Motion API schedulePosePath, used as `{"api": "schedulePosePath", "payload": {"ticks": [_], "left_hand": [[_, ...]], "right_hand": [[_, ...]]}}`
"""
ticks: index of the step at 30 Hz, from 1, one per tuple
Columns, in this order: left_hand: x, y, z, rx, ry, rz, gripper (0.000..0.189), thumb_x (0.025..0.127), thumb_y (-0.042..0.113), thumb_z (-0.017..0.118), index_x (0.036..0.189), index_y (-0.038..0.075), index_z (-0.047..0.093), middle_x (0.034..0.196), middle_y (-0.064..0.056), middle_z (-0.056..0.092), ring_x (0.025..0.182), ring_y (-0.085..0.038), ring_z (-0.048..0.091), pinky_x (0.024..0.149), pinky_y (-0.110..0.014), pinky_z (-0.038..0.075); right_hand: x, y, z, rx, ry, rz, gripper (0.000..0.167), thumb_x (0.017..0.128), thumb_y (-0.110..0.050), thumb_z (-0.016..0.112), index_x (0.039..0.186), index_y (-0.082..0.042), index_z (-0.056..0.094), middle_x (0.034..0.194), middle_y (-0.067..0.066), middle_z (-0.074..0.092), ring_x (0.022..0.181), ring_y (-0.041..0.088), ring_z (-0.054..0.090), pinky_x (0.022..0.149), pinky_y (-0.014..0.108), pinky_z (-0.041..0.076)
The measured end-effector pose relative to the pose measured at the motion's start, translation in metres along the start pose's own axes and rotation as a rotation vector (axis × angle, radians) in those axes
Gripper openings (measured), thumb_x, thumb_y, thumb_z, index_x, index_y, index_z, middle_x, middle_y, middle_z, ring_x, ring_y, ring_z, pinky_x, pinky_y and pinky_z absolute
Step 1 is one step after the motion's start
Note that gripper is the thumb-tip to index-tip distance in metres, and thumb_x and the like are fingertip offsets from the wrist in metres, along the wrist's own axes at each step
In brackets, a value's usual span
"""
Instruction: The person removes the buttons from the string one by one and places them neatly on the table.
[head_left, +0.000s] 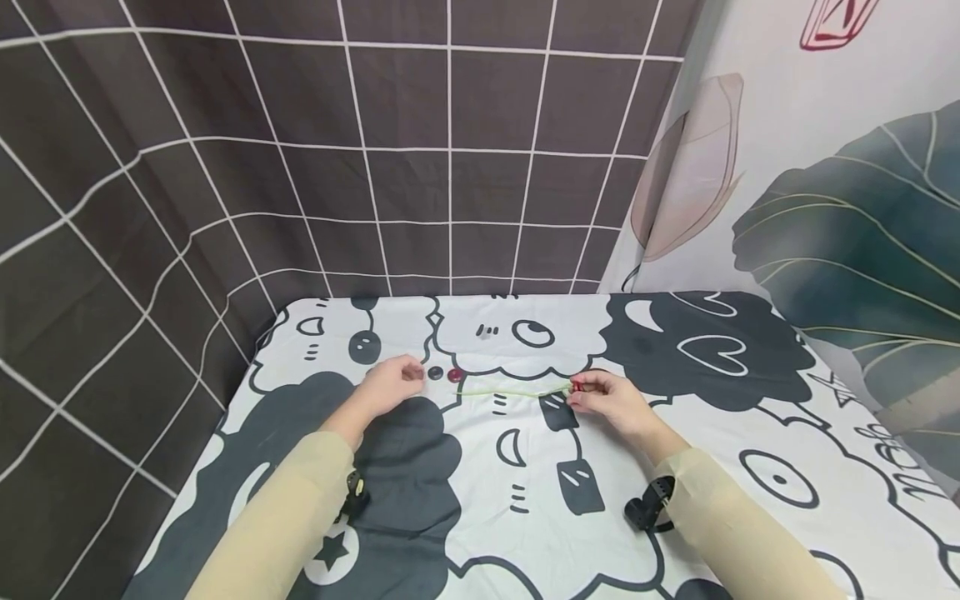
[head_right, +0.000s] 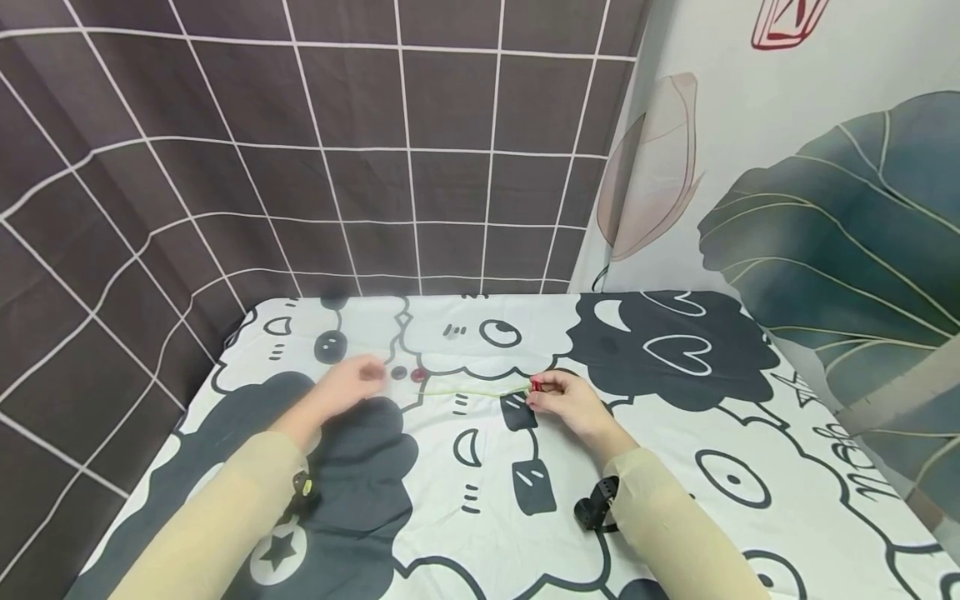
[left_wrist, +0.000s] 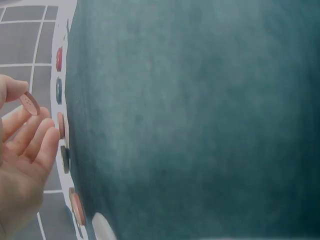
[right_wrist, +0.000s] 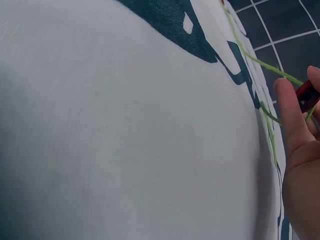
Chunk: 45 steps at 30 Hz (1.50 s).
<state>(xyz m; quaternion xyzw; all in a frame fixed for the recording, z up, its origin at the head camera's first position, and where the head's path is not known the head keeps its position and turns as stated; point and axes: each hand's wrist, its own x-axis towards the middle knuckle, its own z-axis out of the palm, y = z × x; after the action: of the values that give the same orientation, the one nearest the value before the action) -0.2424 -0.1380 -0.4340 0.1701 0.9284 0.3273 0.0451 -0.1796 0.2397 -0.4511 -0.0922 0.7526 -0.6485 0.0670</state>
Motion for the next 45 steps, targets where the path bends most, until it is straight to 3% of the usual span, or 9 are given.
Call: {"api": "schedulePosePath", "payload": {"ticks": [12,20,30,37,45], "left_hand": [[0.000,-0.005,-0.004,0.018,0.003,-0.029,0.027,0.083,0.023,0.065,0.104,0.007,0.067,0.096,-0.006,0.060,0.092,-0.024,0.058,0.085,-0.041,0.047],[-0.002,-0.009,-0.008,0.004,0.026,-0.029,0.023,0.083,0.020,0.064,0.103,0.010,0.067,0.096,-0.005,0.065,0.092,-0.024,0.059,0.083,-0.043,0.047],[-0.005,-0.010,-0.014,0.021,0.017,-0.109,0.028,0.084,0.024,0.062,0.103,0.004,0.061,0.093,-0.007,0.062,0.085,-0.023,0.057,0.080,-0.041,0.048],[-0.006,-0.012,-0.015,0.050,0.016,-0.091,0.022,0.085,0.024,0.060,0.097,0.006,0.064,0.092,-0.006,0.063,0.088,-0.023,0.059,0.080,-0.041,0.048],[-0.012,-0.016,-0.020,0.042,0.024,-0.103,0.025,0.087,0.026,0.060,0.100,0.005,0.064,0.097,-0.009,0.059,0.090,-0.025,0.057,0.081,-0.042,0.047]], "right_hand": [[0.001,0.003,0.000,-0.005,0.015,0.013,0.037,0.087,0.003,0.059,0.116,0.021,0.046,0.099,0.026,0.061,0.083,0.014,0.066,0.078,0.030,0.053],[0.001,0.003,-0.001,-0.018,0.018,0.026,0.037,0.086,0.002,0.060,0.116,0.020,0.047,0.098,0.023,0.062,0.084,0.018,0.067,0.078,0.031,0.053],[0.001,0.002,0.000,-0.022,0.018,0.037,0.038,0.086,0.001,0.061,0.116,0.020,0.047,0.097,0.021,0.062,0.084,0.016,0.067,0.078,0.030,0.053],[0.000,0.003,0.000,-0.015,0.026,0.046,0.039,0.086,0.001,0.061,0.117,0.020,0.047,0.101,0.028,0.060,0.085,0.017,0.067,0.078,0.030,0.053],[-0.002,0.001,0.000,-0.023,0.034,0.056,0.040,0.086,0.000,0.063,0.117,0.019,0.048,0.101,0.026,0.061,0.086,0.019,0.067,0.079,0.030,0.053]]}}
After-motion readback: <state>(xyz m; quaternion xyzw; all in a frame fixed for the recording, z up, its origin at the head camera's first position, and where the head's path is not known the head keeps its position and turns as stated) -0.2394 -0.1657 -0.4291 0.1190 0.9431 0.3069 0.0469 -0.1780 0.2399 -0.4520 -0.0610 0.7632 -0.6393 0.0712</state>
